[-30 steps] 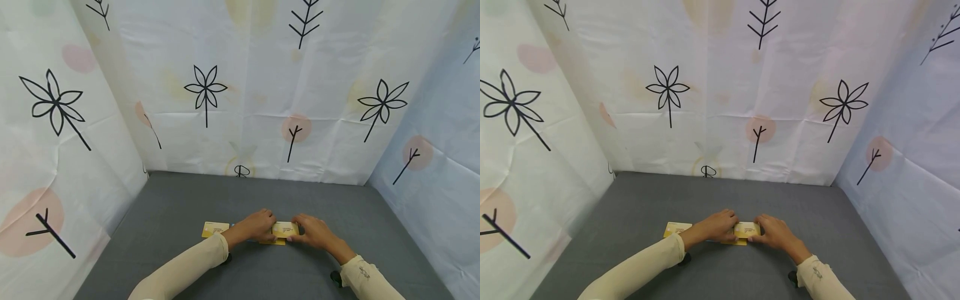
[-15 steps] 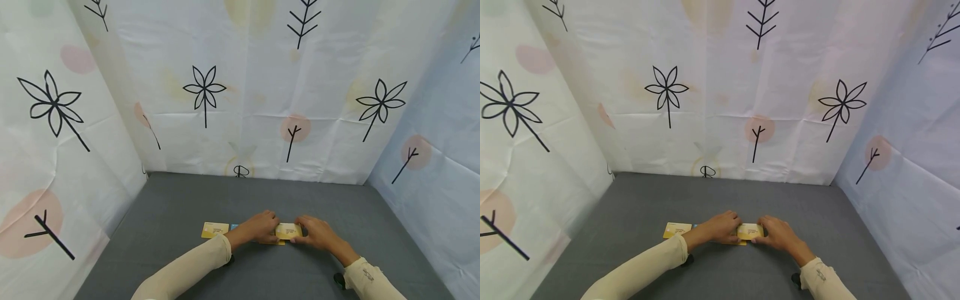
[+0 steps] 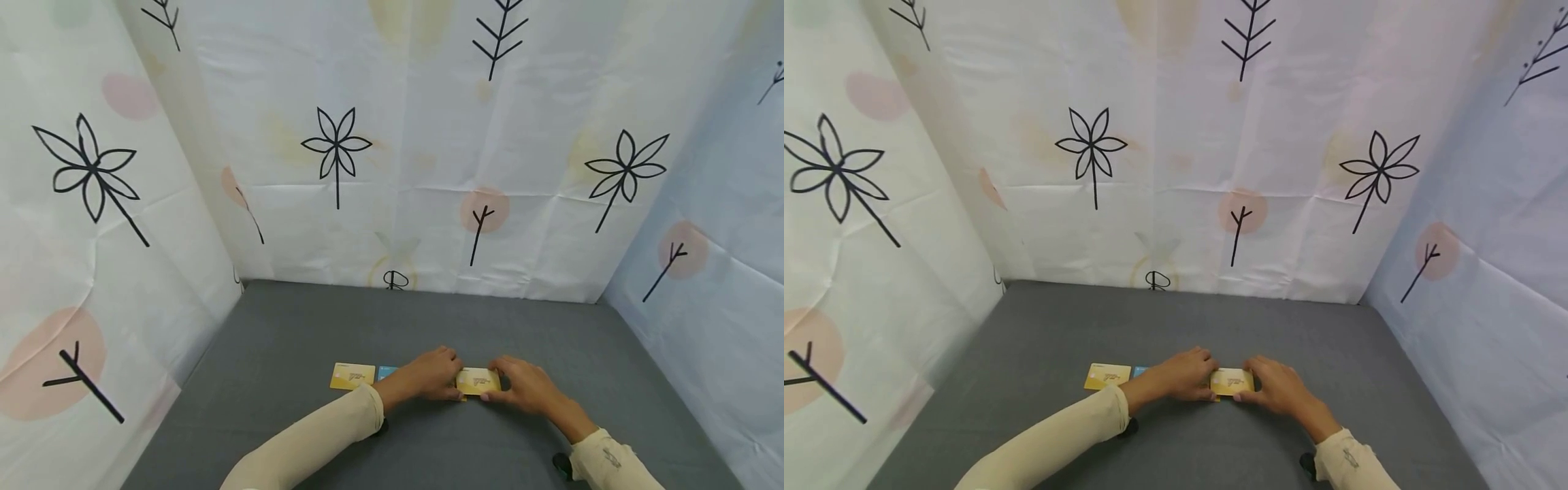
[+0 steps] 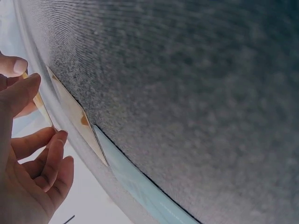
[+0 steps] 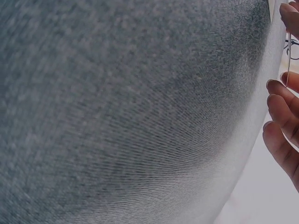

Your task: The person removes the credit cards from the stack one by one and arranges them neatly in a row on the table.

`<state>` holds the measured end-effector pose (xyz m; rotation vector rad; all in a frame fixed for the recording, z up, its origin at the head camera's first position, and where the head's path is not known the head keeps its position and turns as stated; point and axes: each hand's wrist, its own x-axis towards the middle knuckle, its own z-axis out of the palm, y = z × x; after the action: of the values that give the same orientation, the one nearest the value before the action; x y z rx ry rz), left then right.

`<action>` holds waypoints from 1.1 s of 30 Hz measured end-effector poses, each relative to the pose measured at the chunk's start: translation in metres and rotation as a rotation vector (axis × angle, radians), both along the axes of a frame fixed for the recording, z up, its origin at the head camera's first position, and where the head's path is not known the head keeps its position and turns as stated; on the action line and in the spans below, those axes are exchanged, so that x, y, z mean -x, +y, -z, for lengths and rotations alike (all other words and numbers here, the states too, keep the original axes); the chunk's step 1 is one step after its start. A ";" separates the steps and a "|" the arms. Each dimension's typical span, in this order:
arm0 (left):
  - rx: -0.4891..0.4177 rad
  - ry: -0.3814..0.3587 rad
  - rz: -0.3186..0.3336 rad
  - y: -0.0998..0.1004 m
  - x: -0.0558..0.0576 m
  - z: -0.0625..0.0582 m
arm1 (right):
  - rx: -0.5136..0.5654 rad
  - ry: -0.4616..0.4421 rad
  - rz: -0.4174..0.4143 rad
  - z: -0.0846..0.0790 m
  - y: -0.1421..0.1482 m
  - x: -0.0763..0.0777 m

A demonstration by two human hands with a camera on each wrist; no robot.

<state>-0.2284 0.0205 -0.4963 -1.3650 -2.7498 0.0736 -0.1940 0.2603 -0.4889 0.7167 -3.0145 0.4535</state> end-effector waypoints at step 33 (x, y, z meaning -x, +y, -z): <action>0.045 -0.040 -0.034 0.020 -0.004 -0.001 | -0.006 -0.027 0.013 0.001 0.013 -0.004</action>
<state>-0.2246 0.0403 -0.4955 -1.3454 -2.8217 0.1122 -0.1896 0.2734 -0.4894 0.6970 -3.0449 0.4569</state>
